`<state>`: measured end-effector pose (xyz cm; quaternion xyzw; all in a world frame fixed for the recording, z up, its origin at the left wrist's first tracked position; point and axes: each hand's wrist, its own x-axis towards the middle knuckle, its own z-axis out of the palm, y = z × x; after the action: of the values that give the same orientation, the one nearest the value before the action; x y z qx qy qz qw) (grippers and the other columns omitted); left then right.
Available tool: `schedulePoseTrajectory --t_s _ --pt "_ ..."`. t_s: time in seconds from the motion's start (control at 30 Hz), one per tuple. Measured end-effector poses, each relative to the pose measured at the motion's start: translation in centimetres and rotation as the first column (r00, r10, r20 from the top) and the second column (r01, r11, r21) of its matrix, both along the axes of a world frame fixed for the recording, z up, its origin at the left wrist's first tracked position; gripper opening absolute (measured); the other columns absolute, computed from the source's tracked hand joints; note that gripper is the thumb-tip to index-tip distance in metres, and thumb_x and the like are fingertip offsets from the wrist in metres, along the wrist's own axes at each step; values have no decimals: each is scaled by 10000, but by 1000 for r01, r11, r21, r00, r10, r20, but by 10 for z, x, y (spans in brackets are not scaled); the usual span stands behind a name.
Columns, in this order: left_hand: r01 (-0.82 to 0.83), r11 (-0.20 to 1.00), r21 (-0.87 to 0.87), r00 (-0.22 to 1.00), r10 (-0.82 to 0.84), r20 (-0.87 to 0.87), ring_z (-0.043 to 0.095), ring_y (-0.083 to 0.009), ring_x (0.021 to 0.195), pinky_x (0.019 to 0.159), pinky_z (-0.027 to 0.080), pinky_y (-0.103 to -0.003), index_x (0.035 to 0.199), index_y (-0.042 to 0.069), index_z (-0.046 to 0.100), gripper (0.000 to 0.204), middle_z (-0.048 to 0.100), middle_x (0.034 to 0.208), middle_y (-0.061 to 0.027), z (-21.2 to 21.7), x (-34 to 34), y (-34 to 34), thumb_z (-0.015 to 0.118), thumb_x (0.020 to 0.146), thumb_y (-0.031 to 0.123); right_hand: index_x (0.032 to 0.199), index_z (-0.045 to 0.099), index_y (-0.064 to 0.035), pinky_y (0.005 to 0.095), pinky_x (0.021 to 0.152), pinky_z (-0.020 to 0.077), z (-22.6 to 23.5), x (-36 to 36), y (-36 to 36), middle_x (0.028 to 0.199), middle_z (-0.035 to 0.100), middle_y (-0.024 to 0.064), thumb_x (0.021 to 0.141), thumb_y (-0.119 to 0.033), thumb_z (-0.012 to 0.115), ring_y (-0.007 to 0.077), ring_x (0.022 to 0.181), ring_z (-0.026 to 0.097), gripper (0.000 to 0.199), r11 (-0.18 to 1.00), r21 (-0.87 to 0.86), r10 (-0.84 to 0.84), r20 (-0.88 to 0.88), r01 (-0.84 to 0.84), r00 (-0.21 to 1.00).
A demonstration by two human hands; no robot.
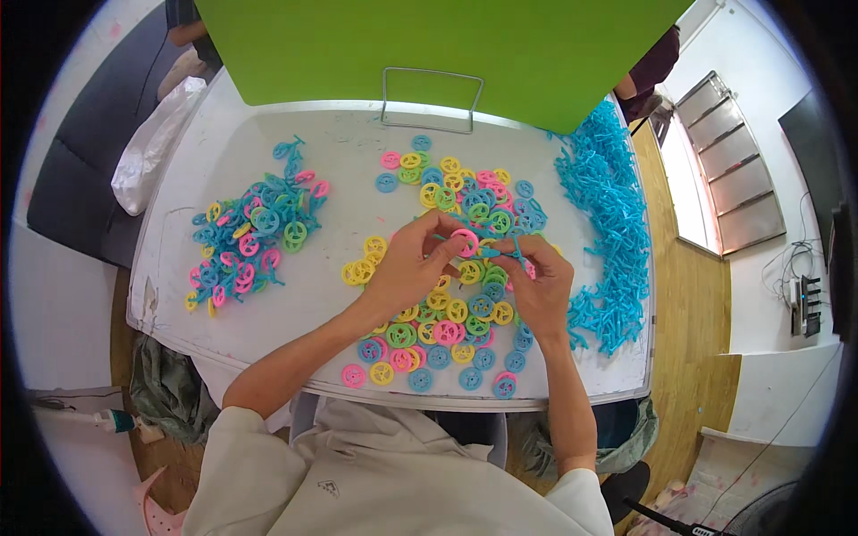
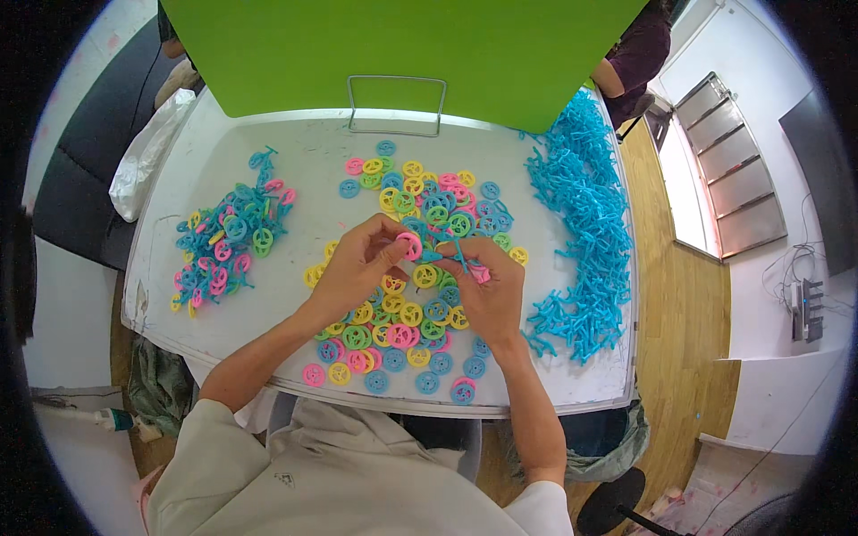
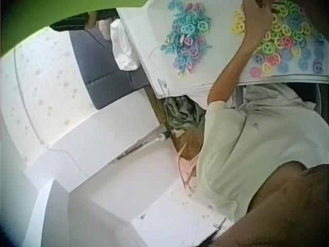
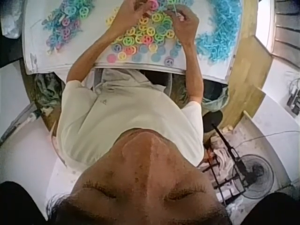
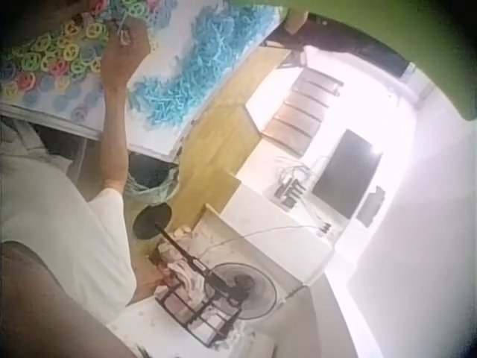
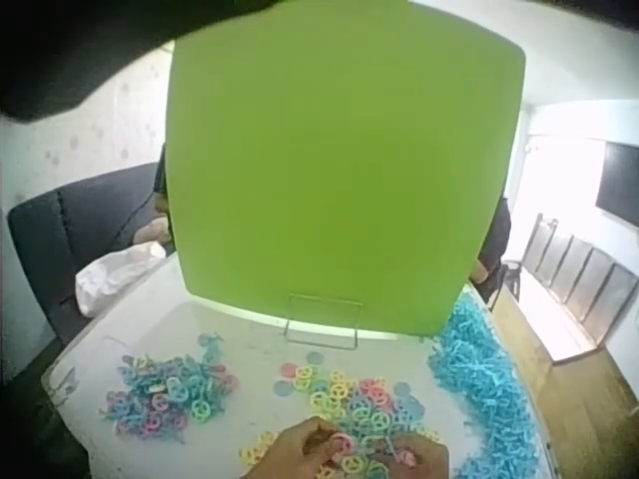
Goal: Assembling colorful plastic gear-shaped toys at a workstation.
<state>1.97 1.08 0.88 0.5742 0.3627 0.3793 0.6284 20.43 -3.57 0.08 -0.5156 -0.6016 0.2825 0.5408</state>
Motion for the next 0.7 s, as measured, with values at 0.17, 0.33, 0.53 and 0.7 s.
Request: schedulePoseTrajectory --t_s 0.17,0.33,0.53,0.7 --pt "66 978 -196 993 -45 109 661 -178 843 706 580 -291 1004 -24 506 111 622 940 -105 0 0 -1 513 955 75 914 663 5 283 744 521 0 -4 -1 890 679 82 721 155 614 158 853 640 249 995 22 92 58 -94 994" --pt "1 992 -128 1000 -3 -12 671 -207 854 684 585 -285 978 -39 486 51 616 927 -119 4 1 -4 488 939 -6 914 654 8 277 776 513 0 -2 -3 892 678 73 734 152 638 142 857 634 231 996 -36 83 118 -80 990" --pt "-16 992 -122 999 21 48 681 -224 822 688 584 -291 978 -38 478 49 625 914 -125 1 2 -7 487 935 -16 883 649 29 298 746 538 2 1 -2 885 678 90 693 179 572 154 847 641 254 988 -120 103 52 -97 993" --pt "65 917 -395 996 -36 80 685 -226 836 728 591 -304 986 -24 488 48 638 920 -134 4 -2 0 482 941 -7 873 648 38 285 746 538 9 4 -3 885 675 87 718 165 564 145 851 637 218 977 -148 150 -25 -152 988"
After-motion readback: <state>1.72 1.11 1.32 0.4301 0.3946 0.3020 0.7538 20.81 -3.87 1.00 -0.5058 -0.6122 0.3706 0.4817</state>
